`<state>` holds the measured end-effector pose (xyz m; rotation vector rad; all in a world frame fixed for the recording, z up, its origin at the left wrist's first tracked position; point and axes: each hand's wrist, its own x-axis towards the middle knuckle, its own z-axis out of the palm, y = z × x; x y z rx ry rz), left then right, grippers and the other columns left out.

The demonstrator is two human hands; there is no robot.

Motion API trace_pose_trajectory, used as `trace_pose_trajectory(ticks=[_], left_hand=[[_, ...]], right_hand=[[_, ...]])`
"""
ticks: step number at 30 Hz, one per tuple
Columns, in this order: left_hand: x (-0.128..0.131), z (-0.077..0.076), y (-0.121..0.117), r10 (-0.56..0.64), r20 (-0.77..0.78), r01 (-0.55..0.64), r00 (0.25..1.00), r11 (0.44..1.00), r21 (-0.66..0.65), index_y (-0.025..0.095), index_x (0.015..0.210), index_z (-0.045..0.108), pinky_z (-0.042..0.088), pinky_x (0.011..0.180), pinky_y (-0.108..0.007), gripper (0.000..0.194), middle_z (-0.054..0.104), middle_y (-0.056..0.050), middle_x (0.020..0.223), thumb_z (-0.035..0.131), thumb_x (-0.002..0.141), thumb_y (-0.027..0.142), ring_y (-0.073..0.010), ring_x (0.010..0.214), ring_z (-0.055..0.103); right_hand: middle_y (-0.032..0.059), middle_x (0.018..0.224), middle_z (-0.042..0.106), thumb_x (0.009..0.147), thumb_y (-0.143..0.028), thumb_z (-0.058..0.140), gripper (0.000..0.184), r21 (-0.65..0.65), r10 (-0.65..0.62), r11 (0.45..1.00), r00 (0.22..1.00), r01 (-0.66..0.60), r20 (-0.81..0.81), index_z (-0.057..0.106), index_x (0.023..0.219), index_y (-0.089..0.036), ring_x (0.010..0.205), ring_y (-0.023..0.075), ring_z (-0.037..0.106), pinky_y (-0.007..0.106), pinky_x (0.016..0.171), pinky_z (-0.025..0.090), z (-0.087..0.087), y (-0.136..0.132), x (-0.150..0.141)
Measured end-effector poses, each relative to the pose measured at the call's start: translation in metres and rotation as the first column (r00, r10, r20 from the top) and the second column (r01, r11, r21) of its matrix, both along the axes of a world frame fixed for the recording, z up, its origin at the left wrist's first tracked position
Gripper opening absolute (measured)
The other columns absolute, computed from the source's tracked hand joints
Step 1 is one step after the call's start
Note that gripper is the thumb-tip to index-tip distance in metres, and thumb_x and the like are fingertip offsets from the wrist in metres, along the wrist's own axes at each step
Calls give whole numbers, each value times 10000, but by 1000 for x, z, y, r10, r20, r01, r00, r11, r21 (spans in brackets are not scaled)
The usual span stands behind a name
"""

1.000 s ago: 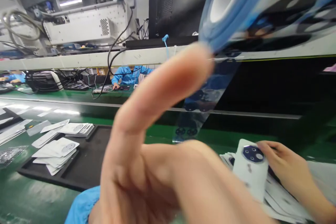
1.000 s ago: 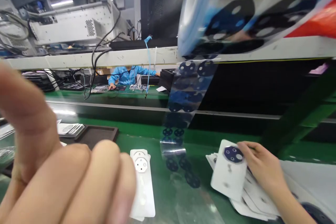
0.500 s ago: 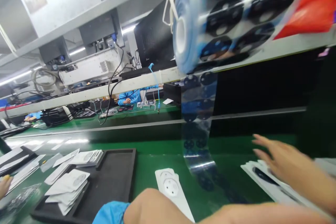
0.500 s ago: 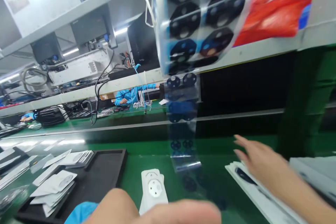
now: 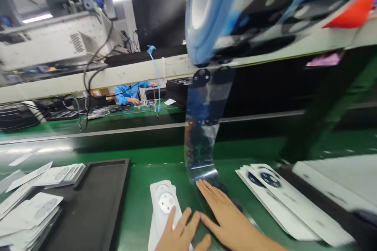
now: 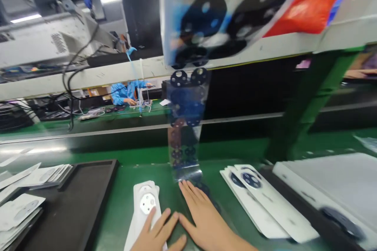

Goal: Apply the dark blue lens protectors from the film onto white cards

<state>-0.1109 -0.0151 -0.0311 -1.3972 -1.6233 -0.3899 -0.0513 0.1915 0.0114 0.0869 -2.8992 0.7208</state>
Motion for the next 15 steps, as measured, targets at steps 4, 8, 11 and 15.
trace_pose_trajectory(ticks=[4,8,11,15], left_hand=[[0,14,-13,-10,71,22,997,985,-172,261,1202,650,126,1227,-512,269,665,-96,1234,606,944,323,-253,1197,606],[2,8,-10,8,59,3,998,983,-186,245,1149,639,155,1216,-527,243,656,-108,1240,632,912,301,-258,1151,628],[3,1,-1,14,44,-11,999,998,-68,236,990,633,189,1210,-541,110,689,-84,1162,658,883,227,-239,1135,641],[6,0,9,0,13,-1,1000,999,45,280,999,679,231,1226,-472,86,715,-13,1108,606,965,250,-160,1126,642]], right_hand=[[143,1304,619,1028,-378,368,427,-268,-219,950,952,159,-214,629,1292,-167,1245,283,567,481,1118,445,16,20,-4],[92,1405,563,1060,-392,342,447,-264,-110,962,986,75,-122,561,1399,-198,1321,266,508,462,1171,389,19,48,-1],[39,1569,362,1082,-417,357,504,-171,62,983,998,-66,-26,394,1550,-237,1449,258,325,459,1218,308,14,52,1],[17,1641,100,1092,-272,251,518,73,216,974,976,-213,-38,246,1608,-229,1506,271,105,534,1240,181,3,40,-2]])
